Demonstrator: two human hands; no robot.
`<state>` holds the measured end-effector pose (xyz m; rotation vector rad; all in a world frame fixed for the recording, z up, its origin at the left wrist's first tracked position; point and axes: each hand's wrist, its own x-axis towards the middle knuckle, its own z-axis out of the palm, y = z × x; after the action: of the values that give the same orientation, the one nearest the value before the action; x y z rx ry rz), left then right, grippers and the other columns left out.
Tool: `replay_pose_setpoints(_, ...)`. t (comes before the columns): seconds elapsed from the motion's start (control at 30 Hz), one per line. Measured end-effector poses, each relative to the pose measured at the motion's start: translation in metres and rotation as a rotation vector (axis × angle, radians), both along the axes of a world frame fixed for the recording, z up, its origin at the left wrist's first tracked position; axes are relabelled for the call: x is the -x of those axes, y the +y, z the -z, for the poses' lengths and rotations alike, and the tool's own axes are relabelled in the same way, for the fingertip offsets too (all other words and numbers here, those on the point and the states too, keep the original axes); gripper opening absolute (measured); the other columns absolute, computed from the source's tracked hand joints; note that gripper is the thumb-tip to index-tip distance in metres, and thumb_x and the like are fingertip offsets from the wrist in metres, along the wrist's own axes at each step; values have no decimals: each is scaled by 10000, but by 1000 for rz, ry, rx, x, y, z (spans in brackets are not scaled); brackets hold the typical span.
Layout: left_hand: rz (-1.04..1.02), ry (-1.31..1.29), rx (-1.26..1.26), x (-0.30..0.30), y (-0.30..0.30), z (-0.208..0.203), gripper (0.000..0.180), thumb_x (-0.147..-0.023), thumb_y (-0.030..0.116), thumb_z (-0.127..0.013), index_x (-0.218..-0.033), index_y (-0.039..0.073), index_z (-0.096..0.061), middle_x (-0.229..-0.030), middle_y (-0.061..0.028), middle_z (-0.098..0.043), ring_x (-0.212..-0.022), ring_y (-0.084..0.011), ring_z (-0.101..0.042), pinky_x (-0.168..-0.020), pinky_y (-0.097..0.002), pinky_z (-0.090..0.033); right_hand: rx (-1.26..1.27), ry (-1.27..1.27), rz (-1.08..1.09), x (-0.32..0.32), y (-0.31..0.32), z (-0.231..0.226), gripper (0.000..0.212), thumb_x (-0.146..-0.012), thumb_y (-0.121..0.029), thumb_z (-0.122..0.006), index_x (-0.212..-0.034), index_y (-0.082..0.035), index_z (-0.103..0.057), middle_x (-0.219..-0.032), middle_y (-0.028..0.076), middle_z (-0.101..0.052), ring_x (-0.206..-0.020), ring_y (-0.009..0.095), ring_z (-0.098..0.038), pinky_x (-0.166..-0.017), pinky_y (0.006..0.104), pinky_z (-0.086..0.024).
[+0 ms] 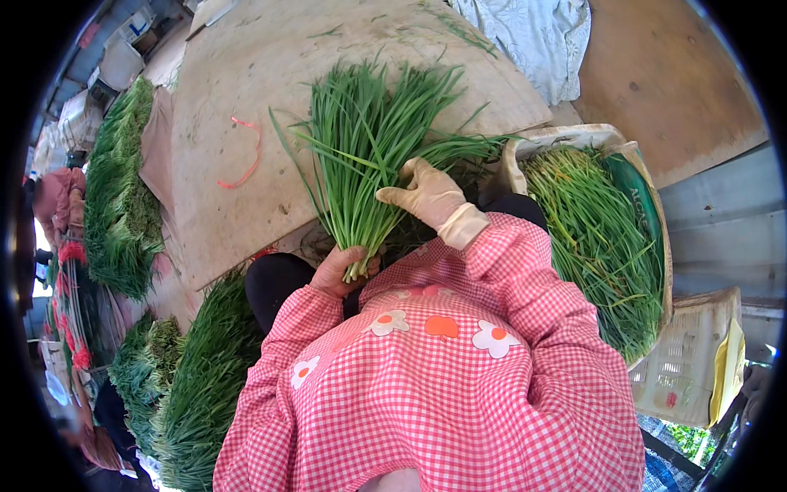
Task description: The person sorts green onions from a plastic basket by hand, aligns the stalks to remove debris, and organizes them into neat bundles on a wooden board.
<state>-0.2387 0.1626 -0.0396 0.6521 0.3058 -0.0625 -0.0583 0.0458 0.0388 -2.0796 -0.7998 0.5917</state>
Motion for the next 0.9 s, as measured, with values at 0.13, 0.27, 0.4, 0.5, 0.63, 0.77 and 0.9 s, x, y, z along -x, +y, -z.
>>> replay_pose_setpoints(0.13,-32,26,-38,-1,-6,-4,477,-734,190,-680,-1131,39,-461,-916,-93,-554,-696,-152,-523,-610,-278,-444,-135,96,-68,20,1,22,237,-788,-231,-666,-828,-20,-567,-623,12,-508,-579,69,-427,-518,236,-373)
replay_pose_setpoints(0.27,-62,65,5,1,-4,11,422,-769,170,-646,-1133,46,-474,-959,-94,-568,-753,-177,-559,-656,-301,-478,-250,29,-245,40,-8,18,191,-836,-214,-601,-820,-24,-585,-634,45,-554,-566,122,-512,-510,270,-410)
replay_pose_setpoints(0.4,-123,93,181,0,-6,16,370,-791,114,-608,-1130,10,-503,-1004,-96,-595,-816,-178,-604,-681,-283,-512,-164,-185,-700,66,-17,3,196,-819,-240,-581,-829,-45,-586,-738,141,-596,-701,286,-603,-598,354,-471)
replay_pose_setpoints(0.5,-98,57,154,-3,-5,12,378,-800,105,-589,-1151,2,-495,-1022,-105,-591,-899,-203,-596,-782,-319,-498,-176,23,-783,78,-17,2,195,-808,-226,-609,-803,-32,-588,-703,122,-588,-657,265,-589,-573,339,-459)
replay_pose_setpoints(0.63,-88,177,-13,-4,-8,-2,348,-782,112,-598,-1104,11,-511,-966,-91,-588,-835,-184,-593,-729,-302,-501,-347,456,-847,94,-19,3,174,-806,-201,-637,-813,-31,-600,-663,63,-593,-603,171,-581,-531,298,-449)
replay_pose_setpoints(0.77,-102,214,-2,-8,-8,-10,303,-773,114,-612,-1051,23,-534,-873,-83,-607,-725,-175,-605,-636,-293,-516,-317,780,-870,89,-16,-41,207,-835,-208,-613,-881,-7,-606,-743,48,-616,-651,116,-575,-572,251,-471)
replay_pose_setpoints(0.9,-146,180,80,-9,-6,1,275,-786,99,-605,-1037,6,-539,-844,-97,-619,-685,-181,-610,-587,-285,-520,-885,913,-430,44,-28,-53,268,-902,-270,-501,-856,-17,-574,-593,-3,-514,-525,94,-477,-487,205,-407)
